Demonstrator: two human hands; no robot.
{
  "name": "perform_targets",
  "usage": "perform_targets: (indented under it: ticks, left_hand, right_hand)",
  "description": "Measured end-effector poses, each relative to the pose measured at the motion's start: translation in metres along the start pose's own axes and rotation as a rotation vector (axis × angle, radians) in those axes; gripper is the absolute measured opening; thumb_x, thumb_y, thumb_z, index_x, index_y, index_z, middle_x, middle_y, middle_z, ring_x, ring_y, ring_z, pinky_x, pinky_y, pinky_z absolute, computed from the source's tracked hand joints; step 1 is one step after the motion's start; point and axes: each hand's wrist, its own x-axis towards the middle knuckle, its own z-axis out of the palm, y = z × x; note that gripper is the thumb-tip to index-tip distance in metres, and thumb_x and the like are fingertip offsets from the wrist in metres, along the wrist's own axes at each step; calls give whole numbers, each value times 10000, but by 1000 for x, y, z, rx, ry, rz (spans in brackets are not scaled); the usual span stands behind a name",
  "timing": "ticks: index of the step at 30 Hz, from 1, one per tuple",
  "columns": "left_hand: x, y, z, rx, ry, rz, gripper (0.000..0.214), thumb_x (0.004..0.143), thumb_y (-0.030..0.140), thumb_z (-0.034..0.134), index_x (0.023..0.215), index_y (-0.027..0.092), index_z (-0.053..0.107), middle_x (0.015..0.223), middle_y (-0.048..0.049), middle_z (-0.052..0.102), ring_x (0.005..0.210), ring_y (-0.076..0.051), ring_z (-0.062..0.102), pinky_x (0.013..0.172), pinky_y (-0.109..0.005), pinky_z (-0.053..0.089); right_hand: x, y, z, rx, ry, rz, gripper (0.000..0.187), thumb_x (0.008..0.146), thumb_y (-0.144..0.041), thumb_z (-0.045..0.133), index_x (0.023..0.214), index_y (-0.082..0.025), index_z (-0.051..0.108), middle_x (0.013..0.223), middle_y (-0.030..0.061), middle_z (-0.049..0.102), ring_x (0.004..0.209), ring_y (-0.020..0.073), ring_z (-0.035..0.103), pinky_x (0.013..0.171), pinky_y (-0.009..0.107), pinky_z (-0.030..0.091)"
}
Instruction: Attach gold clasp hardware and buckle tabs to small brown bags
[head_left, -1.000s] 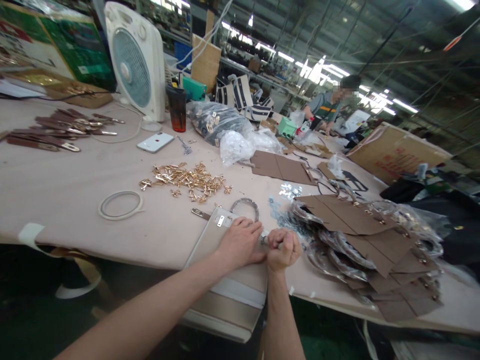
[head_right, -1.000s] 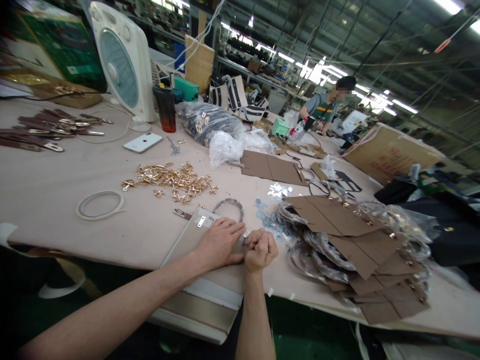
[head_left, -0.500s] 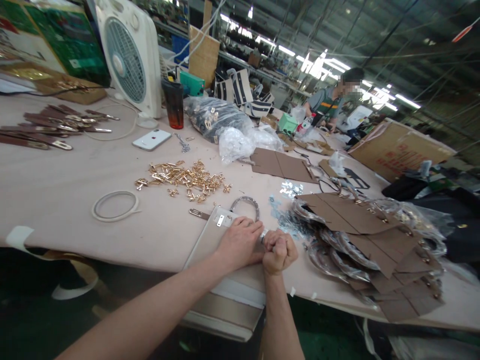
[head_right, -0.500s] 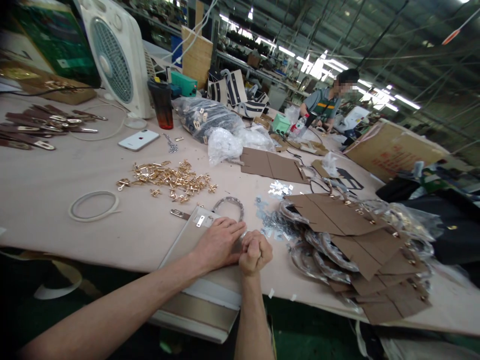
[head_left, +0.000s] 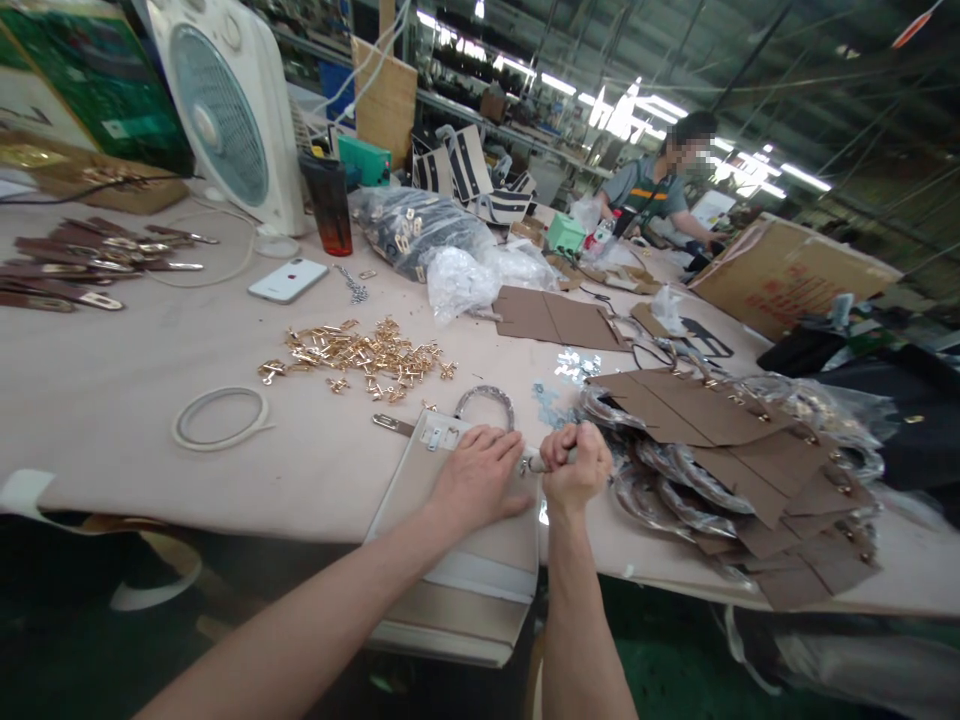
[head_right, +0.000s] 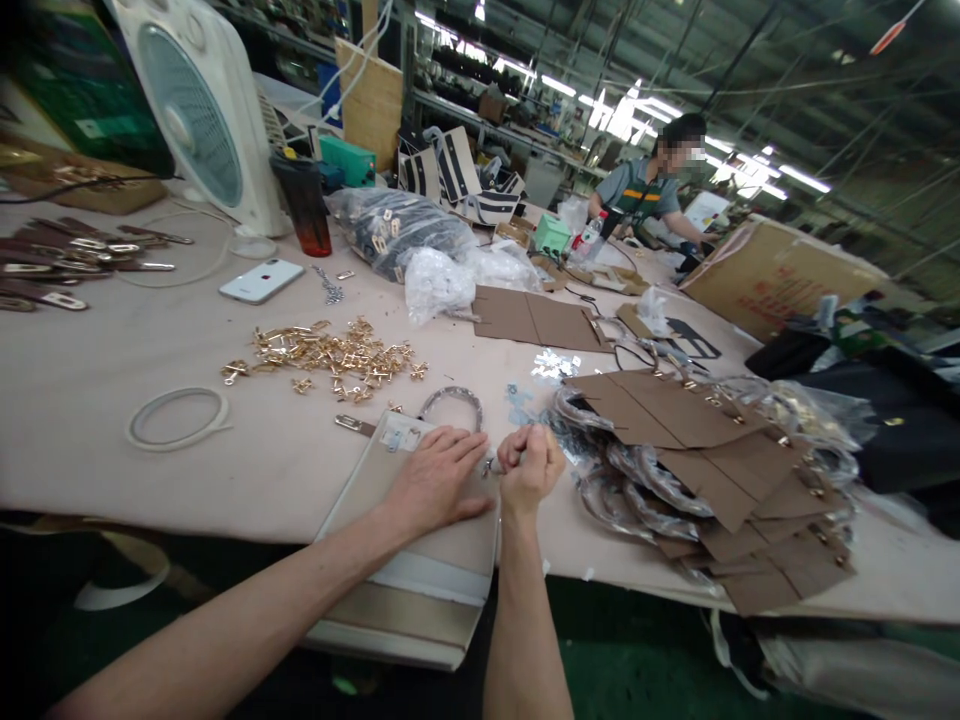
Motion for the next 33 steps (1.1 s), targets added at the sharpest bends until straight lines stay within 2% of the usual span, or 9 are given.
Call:
perform_targets:
  ticks: [4,8,11,17,21,24,27,29,33]
  left_hand:
    - [0,0,-2,-16,9,3,705,859,596,728,1408,184,566,1484,-94,608,1343,-290,528,1215,-469,297]
    - [1,0,-2,-27,11,-9,662,866,580,722,1376,178,589,1456,-98,632,1320,-289,543,1202,-466,311]
    - [1,1,-2,-21,-1,-8,689,861,596,723,1381,166,588,1477,-97,619,1325,-300,537,1204,-470,300]
    - [0,0,-3,-30,-6,-9,725,871,601,708,1428,163,552,1501,-92,601,1343,-300,523,1212,-468,295]
    - [0,1,-2,-54,3,-17,636,888,555,693,1375,159,589,1471,-104,621,1337,-294,535,1224,-467,298]
    - [2,3,-4,-84,-5,-25,660,882,562,702,1384,153,574,1490,-119,600,1349,-308,531,1232,-494,306]
    - [2,1,-14,-144,-23,-54,820,813,528,796,1466,138,488,1552,-154,530,1415,-330,478,1236,-506,336]
    - [-3,-6,-26,-187,-4,-62,884,793,417,839,1517,129,421,1589,-165,479,1472,-321,413,1241,-479,358]
    - [-22,-32,-50,-202,69,-40,639,831,208,796,1415,175,540,1509,-104,565,1478,-293,395,1252,-474,358]
  right_hand:
    - [-5,-2,8,-29,-24,-77,412,1013,-381,539,642,-220,460,487,-92,350,352,68,305,361,203,260]
    - [-12,11,4,-148,-32,-3,409,1008,-376,548,641,-218,458,494,-82,378,381,78,345,378,211,286]
    - [-11,6,3,-140,-45,12,394,1004,-349,547,643,-213,467,499,-77,392,386,76,336,385,210,282]
    - [-10,-16,12,-38,-3,-205,380,993,-302,534,630,-221,455,491,-86,343,380,80,315,400,225,291]
    - [-18,8,8,-196,-69,-21,434,998,-378,549,609,-221,436,481,-78,374,389,82,349,397,221,289]
    - [-18,15,0,-109,-7,44,407,987,-394,558,636,-215,457,486,-86,385,380,76,340,389,209,282]
    - [-11,-2,-6,29,88,35,375,959,-378,565,640,-212,457,486,-94,380,360,65,312,383,203,282]
    - [-3,-21,-10,74,146,0,357,930,-363,573,631,-209,453,482,-95,378,354,58,293,387,202,283]
    - [9,-51,-10,97,203,1,328,898,-355,579,633,-205,456,485,-94,382,356,52,296,391,202,291]
